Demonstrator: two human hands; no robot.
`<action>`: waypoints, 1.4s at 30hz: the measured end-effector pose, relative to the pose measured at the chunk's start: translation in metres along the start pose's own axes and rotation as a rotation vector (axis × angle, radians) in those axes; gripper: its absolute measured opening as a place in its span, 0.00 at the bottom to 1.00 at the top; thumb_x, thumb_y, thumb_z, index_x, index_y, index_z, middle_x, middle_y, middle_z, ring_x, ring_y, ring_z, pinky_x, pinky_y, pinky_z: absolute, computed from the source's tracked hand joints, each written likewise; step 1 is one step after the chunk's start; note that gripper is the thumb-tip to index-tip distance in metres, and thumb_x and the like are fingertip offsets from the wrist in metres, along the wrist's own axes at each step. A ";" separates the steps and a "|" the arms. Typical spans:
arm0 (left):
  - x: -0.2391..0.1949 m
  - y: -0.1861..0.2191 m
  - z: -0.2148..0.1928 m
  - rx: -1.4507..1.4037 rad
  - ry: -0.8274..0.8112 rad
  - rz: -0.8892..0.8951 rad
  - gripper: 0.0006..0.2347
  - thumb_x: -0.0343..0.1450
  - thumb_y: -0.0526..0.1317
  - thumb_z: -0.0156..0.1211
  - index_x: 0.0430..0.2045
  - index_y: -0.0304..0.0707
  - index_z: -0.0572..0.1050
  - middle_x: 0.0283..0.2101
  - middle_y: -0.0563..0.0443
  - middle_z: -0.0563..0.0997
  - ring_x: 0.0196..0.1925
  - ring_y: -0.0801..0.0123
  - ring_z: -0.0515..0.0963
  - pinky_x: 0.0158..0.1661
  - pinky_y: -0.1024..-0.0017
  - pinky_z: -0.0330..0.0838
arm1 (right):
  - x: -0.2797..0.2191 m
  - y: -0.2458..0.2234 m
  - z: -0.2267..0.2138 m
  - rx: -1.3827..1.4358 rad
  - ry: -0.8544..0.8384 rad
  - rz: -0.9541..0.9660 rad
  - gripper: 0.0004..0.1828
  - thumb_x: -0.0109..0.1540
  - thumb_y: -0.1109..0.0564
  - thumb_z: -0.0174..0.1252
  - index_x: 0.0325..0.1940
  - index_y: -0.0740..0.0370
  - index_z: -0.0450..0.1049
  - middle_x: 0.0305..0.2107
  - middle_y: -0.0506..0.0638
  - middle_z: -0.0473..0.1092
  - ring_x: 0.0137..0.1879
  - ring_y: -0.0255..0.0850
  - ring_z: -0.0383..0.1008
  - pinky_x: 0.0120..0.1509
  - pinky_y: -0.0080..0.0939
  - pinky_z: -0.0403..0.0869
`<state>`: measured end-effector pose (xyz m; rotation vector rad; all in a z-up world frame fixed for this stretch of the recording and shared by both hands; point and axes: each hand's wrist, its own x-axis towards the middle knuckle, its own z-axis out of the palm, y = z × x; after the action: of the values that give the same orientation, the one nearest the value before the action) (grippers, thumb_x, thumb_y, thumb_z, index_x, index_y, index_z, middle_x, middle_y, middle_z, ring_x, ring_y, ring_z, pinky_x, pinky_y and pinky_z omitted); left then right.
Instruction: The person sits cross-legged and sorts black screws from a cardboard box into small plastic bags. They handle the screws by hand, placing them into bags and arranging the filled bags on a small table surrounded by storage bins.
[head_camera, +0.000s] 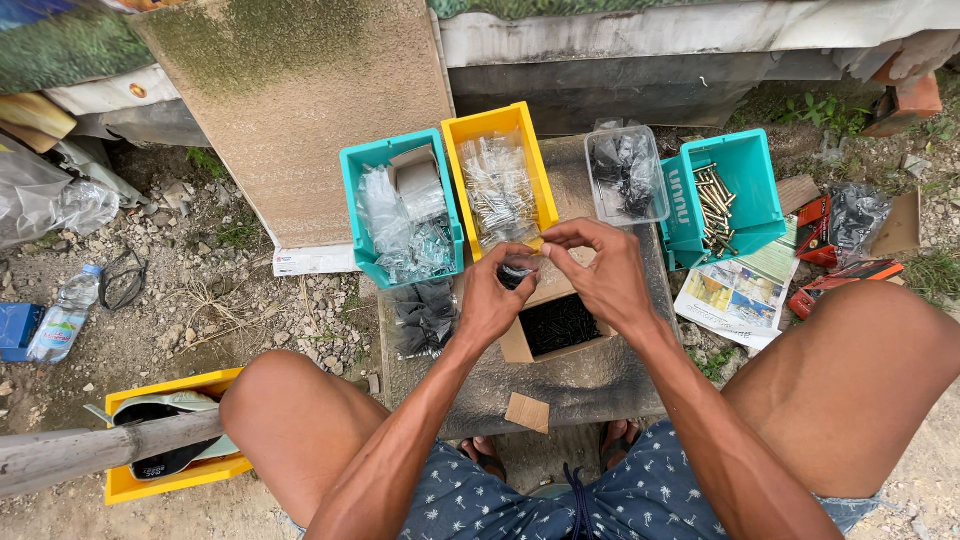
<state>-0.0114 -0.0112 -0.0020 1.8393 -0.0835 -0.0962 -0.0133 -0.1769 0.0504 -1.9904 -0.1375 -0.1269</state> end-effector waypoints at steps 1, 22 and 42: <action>-0.001 0.001 0.000 0.000 0.001 0.001 0.13 0.59 0.34 0.65 0.36 0.47 0.79 0.29 0.53 0.83 0.41 0.65 0.82 0.46 0.69 0.72 | -0.001 0.001 -0.001 0.000 0.000 -0.001 0.07 0.57 0.62 0.63 0.39 0.55 0.79 0.28 0.48 0.76 0.38 0.39 0.77 0.50 0.41 0.72; -0.029 -0.060 0.043 0.257 0.229 0.266 0.11 0.65 0.33 0.58 0.40 0.37 0.72 0.35 0.39 0.79 0.41 0.46 0.81 0.43 0.58 0.75 | -0.067 0.129 0.048 -0.871 -0.410 0.167 0.10 0.56 0.59 0.46 0.30 0.62 0.74 0.26 0.55 0.73 0.37 0.56 0.77 0.42 0.53 0.76; -0.032 -0.055 0.064 0.296 0.497 0.335 0.22 0.63 0.30 0.59 0.52 0.33 0.65 0.38 0.46 0.80 0.40 0.57 0.82 0.42 0.63 0.77 | -0.068 0.135 0.052 -0.731 -0.362 0.116 0.17 0.59 0.54 0.40 0.28 0.66 0.71 0.23 0.62 0.70 0.37 0.59 0.74 0.39 0.54 0.73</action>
<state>-0.0497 -0.0545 -0.0711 2.0646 -0.0581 0.6347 -0.0577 -0.1877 -0.1028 -2.7315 -0.2296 0.3046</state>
